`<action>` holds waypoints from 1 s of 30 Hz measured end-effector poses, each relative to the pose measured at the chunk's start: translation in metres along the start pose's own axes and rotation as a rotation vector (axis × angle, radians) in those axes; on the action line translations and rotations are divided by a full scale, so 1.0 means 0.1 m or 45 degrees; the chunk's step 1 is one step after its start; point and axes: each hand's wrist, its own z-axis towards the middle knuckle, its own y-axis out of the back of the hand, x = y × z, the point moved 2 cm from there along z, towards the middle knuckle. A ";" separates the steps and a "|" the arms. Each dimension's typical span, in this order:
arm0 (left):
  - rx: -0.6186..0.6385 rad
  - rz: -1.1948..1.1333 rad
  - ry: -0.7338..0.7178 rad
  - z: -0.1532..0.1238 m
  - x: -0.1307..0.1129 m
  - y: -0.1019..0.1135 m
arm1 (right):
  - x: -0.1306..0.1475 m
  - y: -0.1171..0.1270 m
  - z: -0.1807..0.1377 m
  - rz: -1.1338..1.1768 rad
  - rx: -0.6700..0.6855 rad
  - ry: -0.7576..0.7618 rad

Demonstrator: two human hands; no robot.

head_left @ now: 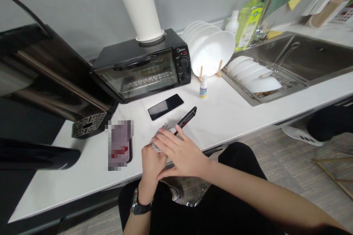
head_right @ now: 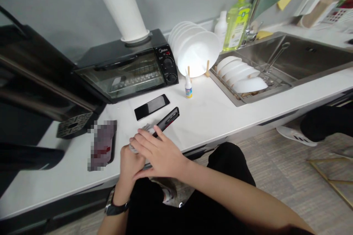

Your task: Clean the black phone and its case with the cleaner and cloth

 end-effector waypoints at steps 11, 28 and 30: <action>0.024 -0.277 0.115 0.01 -0.11 0.03 | -0.92 0.33 0.04 -0.264 -0.020 -0.358; 0.036 -0.309 0.087 0.00 -0.06 0.07 | -0.49 0.12 0.03 -0.120 0.085 -0.031; 0.019 -0.340 0.101 0.01 -0.08 0.08 | -0.67 0.17 0.05 -0.145 0.067 -0.068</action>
